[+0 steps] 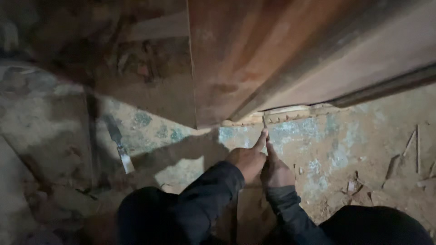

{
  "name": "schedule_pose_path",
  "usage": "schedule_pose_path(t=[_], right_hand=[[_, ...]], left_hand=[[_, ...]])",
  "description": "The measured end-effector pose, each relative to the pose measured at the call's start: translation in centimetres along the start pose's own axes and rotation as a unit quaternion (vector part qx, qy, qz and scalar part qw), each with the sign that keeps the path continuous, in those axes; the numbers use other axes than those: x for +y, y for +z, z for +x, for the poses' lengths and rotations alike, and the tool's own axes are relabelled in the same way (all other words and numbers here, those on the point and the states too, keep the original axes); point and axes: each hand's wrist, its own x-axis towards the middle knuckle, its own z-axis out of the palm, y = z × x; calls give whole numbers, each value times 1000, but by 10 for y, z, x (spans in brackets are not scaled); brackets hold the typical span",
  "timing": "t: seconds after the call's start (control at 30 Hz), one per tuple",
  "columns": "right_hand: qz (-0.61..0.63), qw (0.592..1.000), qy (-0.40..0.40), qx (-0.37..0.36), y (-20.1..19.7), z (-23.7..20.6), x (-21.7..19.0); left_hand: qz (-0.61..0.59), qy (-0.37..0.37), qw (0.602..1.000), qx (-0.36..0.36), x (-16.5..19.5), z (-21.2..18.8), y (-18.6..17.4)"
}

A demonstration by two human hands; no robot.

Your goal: The person uses a power grinder to smooth the carved edge of a wooden furniture piece, then switches to a chisel to refine the carved details. The person works on the lower edge of the furniture, removing material and shaping the design.

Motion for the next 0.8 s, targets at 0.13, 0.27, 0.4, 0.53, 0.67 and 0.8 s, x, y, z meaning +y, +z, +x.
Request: schedule_pose_path(t=[0.13,0.27,0.4,0.53,0.67,0.8], right_hand=[[-22,999,27,-2,-2,1,0],[14,995,-61,73,1,-3,4],[10,999,-40,13,3,1,10],[-7,998,-50,45,2,6,9],[29,992,-105,69,-7,4,5],[0,1000,-14,11,-13,5,-1]], left_hand=[[37,-22,998,38,14,4,-1],[27,-38,999,-4,24,-2,1],[34,-27,999,10,21,-2,0],[-21,-27,999,32,14,3,-2],[-8,-48,999,-18,19,4,-1],[-38,-42,998,-6,22,4,-1]])
